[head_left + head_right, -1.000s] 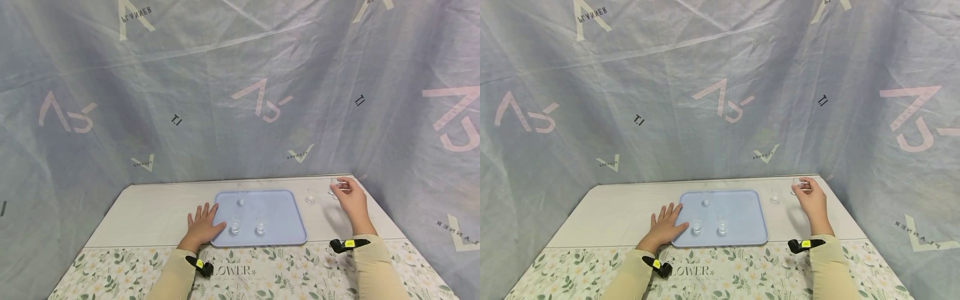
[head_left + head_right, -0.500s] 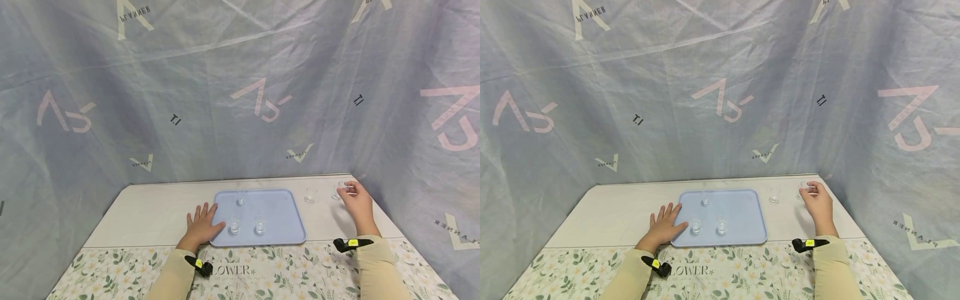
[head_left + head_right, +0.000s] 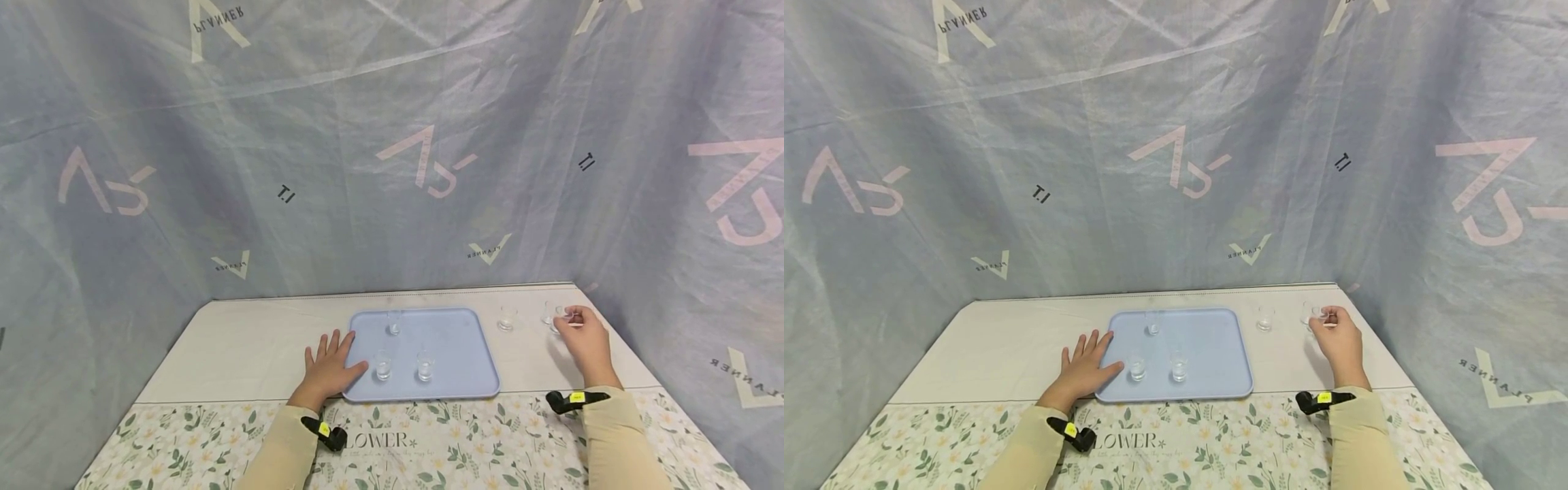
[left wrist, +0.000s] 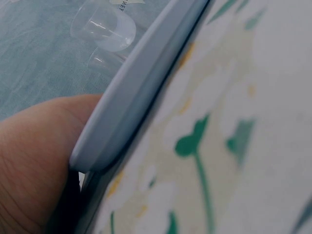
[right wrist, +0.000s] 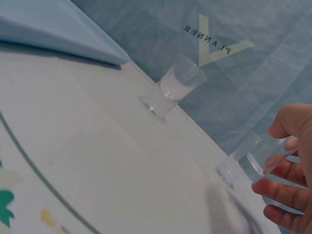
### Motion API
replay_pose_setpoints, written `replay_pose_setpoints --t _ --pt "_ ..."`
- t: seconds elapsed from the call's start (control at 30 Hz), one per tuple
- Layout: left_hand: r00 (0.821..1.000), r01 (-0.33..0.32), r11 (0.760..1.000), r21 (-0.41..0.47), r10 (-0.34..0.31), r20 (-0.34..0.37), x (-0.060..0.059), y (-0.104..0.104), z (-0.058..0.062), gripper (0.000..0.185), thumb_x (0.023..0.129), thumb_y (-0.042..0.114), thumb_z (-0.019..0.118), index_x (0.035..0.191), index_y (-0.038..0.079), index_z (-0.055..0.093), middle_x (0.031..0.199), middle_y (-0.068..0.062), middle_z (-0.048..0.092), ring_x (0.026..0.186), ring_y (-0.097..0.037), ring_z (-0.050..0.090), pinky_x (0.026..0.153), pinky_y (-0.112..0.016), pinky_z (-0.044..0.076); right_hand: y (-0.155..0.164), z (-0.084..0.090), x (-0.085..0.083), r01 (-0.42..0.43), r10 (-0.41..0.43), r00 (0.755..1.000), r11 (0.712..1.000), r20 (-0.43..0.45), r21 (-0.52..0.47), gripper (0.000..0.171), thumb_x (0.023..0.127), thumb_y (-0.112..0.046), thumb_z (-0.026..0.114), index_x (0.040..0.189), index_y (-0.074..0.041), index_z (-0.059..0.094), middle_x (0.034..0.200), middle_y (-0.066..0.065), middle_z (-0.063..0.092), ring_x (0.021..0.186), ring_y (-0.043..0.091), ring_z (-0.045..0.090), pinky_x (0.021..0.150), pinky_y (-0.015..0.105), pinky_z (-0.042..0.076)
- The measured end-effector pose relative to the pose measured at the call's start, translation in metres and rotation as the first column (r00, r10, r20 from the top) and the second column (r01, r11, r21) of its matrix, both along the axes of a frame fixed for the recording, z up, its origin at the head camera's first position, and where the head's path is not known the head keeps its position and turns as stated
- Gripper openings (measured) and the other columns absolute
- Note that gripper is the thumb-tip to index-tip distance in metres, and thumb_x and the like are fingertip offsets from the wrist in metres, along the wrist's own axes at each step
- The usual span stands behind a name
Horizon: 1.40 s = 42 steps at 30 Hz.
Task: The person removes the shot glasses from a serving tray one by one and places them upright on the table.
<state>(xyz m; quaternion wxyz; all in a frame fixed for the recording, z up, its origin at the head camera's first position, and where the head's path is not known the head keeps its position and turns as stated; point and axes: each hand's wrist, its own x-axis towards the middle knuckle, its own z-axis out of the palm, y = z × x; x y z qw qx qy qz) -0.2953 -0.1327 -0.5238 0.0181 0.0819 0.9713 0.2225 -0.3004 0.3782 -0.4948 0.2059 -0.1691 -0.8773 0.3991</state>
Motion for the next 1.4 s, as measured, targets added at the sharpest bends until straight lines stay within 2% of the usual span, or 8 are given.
replay_pose_setpoints --t 0.2,0.4,0.7,0.93,1.07,1.23,1.4 --pt "1.000 0.004 1.000 -0.003 -0.004 0.002 -0.001 0.000 0.000 0.082 0.095 0.057 0.057 0.162 0.018 0.028 0.168 -0.020 0.014 0.153 -0.045 0.003 0.114 -0.071 -0.005 0.001 -0.006 0.002 -0.032 0.031 0.999 0.999 0.039 0.018 0.040 0.094 -0.025 0.062 0.124 0.001 0.055 0.119 0.024 0.061 0.105 0.039 0.062 0.078 0.042 0.045" --pt "1.000 0.004 1.000 -0.005 -0.004 -0.003 -0.001 -0.001 0.000 0.082 0.095 0.057 0.057 0.162 0.018 0.028 0.167 -0.020 0.014 0.153 -0.045 0.003 0.114 -0.071 -0.004 0.000 -0.009 0.004 -0.069 0.067 0.997 0.996 0.041 0.061 0.037 0.092 -0.021 0.062 0.121 0.001 0.055 0.116 0.024 0.061 0.104 0.039 0.062 0.079 0.044 0.045" --pt "1.000 0.003 1.000 -0.011 -0.003 -0.005 -0.003 -0.002 0.001 0.082 0.096 0.057 0.057 0.162 0.018 0.028 0.168 -0.020 0.014 0.153 -0.045 0.003 0.115 -0.071 -0.005 0.001 -0.013 0.003 -0.085 0.079 0.995 0.993 0.067 0.078 0.039 0.092 -0.021 0.060 0.122 0.003 0.052 0.118 0.027 0.060 0.106 0.043 0.060 0.085 0.053 0.046" --pt "1.000 0.003 1.000 -0.004 -0.003 -0.009 -0.001 -0.001 -0.001 0.082 0.095 0.056 0.057 0.162 0.017 0.028 0.168 -0.020 0.014 0.154 -0.045 0.003 0.115 -0.070 -0.006 0.002 -0.013 0.002 -0.109 0.102 0.992 0.989 0.075 0.102 0.040 0.093 -0.020 0.060 0.122 0.005 0.051 0.118 0.029 0.059 0.106 0.044 0.059 0.086 0.055 0.047" --pt "1.000 0.007 1.000 0.005 -0.007 -0.022 -0.001 -0.001 0.001 0.082 0.095 0.056 0.057 0.161 0.016 0.029 0.167 -0.022 0.015 0.153 -0.046 0.004 0.115 -0.070 -0.006 0.003 -0.011 0.003 -0.135 0.127 0.987 0.988 0.102 0.072 0.048 0.094 -0.021 0.059 0.131 0.007 0.046 0.123 0.031 0.056 0.110 0.046 0.057 0.088 0.057 0.046" --pt "1.000 0.005 1.000 0.001 -0.005 -0.017 0.000 -0.002 0.002 0.082 0.095 0.056 0.058 0.162 0.017 0.029 0.167 -0.021 0.015 0.153 -0.045 0.004 0.115 -0.070 -0.005 0.002 -0.006 0.002 -0.168 0.165 0.975 0.986 0.151 0.005 0.067 0.098 -0.029 0.059 0.149 0.005 0.031 0.135 0.031 0.049 0.119 0.048 0.052 0.093 0.060 0.044" --pt "1.000 0.009 1.000 0.009 -0.008 -0.017 0.001 -0.001 0.004 0.081 0.095 0.054 0.058 0.161 0.015 0.030 0.167 -0.022 0.016 0.153 -0.047 0.005 0.114 -0.071 -0.004 -0.001 -0.002 0.003 -0.160 0.157 0.978 0.987 0.139 0.013 0.072 0.099 -0.034 0.059 0.151 0.005 0.028 0.138 0.034 0.046 0.121 0.050 0.051 0.095 0.061 0.043"
